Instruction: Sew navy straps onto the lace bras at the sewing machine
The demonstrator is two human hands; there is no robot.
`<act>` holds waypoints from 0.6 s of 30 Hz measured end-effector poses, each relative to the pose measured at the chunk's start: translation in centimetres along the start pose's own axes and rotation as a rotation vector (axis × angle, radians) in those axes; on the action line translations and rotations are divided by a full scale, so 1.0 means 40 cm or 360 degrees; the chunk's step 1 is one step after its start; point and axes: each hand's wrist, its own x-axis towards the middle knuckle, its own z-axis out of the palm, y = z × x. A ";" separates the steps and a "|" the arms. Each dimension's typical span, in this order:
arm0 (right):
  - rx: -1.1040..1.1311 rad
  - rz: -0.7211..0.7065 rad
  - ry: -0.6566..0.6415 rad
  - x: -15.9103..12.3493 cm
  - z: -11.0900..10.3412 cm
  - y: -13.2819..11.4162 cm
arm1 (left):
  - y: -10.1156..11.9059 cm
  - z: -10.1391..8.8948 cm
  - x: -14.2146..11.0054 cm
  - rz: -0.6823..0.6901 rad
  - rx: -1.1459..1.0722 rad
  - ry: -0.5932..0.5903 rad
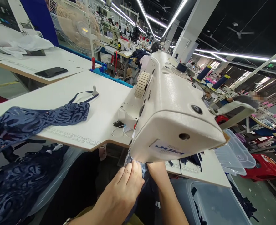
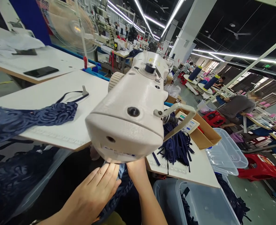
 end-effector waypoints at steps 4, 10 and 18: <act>-0.0061 -0.0038 -0.0045 -0.002 0.001 0.002 | -0.003 -0.001 0.000 -0.0045 -0.0032 0.0024; -0.0017 -0.0052 -0.0051 0.001 -0.002 -0.005 | -0.006 -0.001 -0.001 0.0026 -0.0072 0.0104; 0.0242 0.0034 0.0102 -0.001 -0.003 -0.028 | -0.009 -0.001 0.000 0.0076 -0.0130 0.0136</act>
